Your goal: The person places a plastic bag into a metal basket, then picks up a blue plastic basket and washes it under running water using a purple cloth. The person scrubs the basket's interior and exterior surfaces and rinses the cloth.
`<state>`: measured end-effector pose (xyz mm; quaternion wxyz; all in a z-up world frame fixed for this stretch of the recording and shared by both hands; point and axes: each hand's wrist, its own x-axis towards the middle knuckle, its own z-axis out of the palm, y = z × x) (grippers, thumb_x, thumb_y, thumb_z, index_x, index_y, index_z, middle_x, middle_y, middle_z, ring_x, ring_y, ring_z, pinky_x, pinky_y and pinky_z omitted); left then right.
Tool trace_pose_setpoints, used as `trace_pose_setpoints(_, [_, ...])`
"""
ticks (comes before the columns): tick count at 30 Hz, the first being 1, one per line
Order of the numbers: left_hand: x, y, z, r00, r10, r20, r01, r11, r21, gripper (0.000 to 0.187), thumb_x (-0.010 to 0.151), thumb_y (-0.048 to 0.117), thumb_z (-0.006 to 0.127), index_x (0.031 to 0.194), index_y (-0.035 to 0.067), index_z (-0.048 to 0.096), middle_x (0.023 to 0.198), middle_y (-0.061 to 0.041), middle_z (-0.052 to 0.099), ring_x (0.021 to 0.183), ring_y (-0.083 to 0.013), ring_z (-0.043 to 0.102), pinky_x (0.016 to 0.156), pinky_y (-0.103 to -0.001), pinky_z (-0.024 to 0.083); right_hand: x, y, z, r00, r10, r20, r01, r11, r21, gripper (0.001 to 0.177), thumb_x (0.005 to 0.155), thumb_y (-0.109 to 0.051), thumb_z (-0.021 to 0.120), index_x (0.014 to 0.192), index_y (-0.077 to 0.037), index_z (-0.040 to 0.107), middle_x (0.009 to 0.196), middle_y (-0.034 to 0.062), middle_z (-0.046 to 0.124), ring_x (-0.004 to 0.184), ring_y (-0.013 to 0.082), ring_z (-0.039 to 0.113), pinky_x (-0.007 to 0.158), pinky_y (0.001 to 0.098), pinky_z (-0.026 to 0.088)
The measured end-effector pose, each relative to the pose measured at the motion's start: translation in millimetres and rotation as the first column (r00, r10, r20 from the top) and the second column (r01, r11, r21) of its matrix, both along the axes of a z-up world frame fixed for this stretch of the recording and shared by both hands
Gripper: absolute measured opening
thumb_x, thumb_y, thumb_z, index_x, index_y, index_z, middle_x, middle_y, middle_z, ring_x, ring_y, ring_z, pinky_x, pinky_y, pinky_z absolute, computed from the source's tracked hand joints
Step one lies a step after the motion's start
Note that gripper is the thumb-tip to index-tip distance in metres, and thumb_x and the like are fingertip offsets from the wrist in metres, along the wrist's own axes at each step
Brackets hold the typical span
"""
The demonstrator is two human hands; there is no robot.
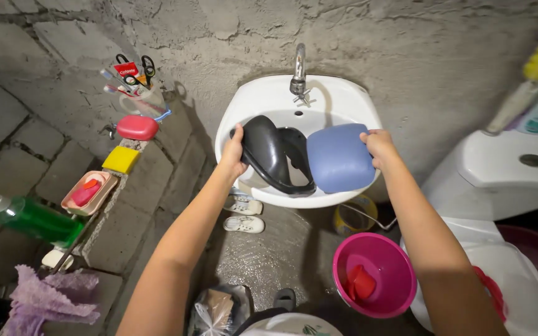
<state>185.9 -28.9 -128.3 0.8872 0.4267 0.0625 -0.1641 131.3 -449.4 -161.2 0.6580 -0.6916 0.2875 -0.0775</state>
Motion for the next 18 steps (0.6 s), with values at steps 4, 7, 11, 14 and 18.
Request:
trace_pose_setpoints(4, [15.9, -1.8, -14.5, 0.992, 0.082, -0.091, -0.063, 0.979, 0.195, 0.064, 0.092, 0.055, 0.061, 0.131, 0.005, 0.052, 0.13, -0.015, 0.063, 0.114, -0.0304, 0.064, 0.093, -0.049, 0.055, 33.4, 15.3, -12.5, 0.967, 0.242, -0.083, -0.241, 0.97, 0.018, 0.041, 0.099, -0.021, 0.062, 0.133, 0.001, 0.055, 0.125, 0.0207, 0.064, 0.101, 0.0284, 0.065, 0.087, 0.0482, 0.056])
trace_pose_setpoints(7, [8.8, 3.1, -18.3, 0.976, 0.216, 0.033, -0.195, 0.793, 0.577, 0.075, 0.091, 0.052, 0.066, 0.142, 0.008, 0.036, 0.14, -0.021, 0.052, 0.125, -0.0325, 0.056, 0.103, -0.047, 0.049, 22.2, 46.0, 19.4, 0.807, 0.461, -0.369, -0.568, 0.778, -0.269, 0.038, 0.099, -0.026, 0.063, 0.116, 0.007, 0.067, 0.113, 0.0244, 0.07, 0.091, 0.0343, 0.07, 0.082, 0.0527, 0.061])
trace_pose_setpoints(11, [-17.5, 21.8, -20.0, 0.866, 0.075, 0.494, -0.489, 0.326, 0.809, 0.075, 0.092, 0.046, 0.074, 0.142, -0.001, 0.043, 0.141, -0.03, 0.054, 0.13, -0.037, 0.056, 0.11, -0.042, 0.044, 8.3, 106.4, 94.1, 0.605, 0.436, -0.667, -0.759, 0.06, -0.649, 0.034, 0.09, -0.035, 0.072, 0.102, -0.004, 0.074, 0.101, 0.0172, 0.075, 0.092, 0.0349, 0.073, 0.078, 0.0506, 0.06])
trace_pose_setpoints(14, [-67.8, 26.3, -7.0, 0.728, -0.129, 0.673, -0.666, 0.098, 0.739, 0.05, 0.089, 0.033, 0.078, 0.125, 0.002, 0.065, 0.13, -0.033, 0.055, 0.117, -0.0423, 0.058, 0.101, -0.042, 0.047, -5.2, 166.8, 150.1, 0.535, 0.669, -0.516, -0.59, -0.142, -0.795, 0.027, 0.085, -0.039, 0.072, 0.094, -0.014, 0.077, 0.097, 0.0136, 0.077, 0.09, 0.0355, 0.072, 0.076, 0.0501, 0.056])
trace_pose_setpoints(18, [-148.4, 46.7, 45.4, 0.923, -0.047, 0.382, -0.376, 0.108, 0.92, 0.024, 0.092, 0.032, 0.068, 0.101, 0.01, 0.074, 0.095, -0.015, 0.072, 0.086, -0.0292, 0.074, 0.082, -0.039, 0.058, -31.8, 268.4, 187.4, 0.157, 0.866, -0.474, -0.584, -0.306, -0.752, 0.035, 0.09, -0.047, 0.07, 0.09, -0.012, 0.076, 0.091, 0.0139, 0.077, 0.088, 0.0324, 0.073, 0.079, 0.0459, 0.056])
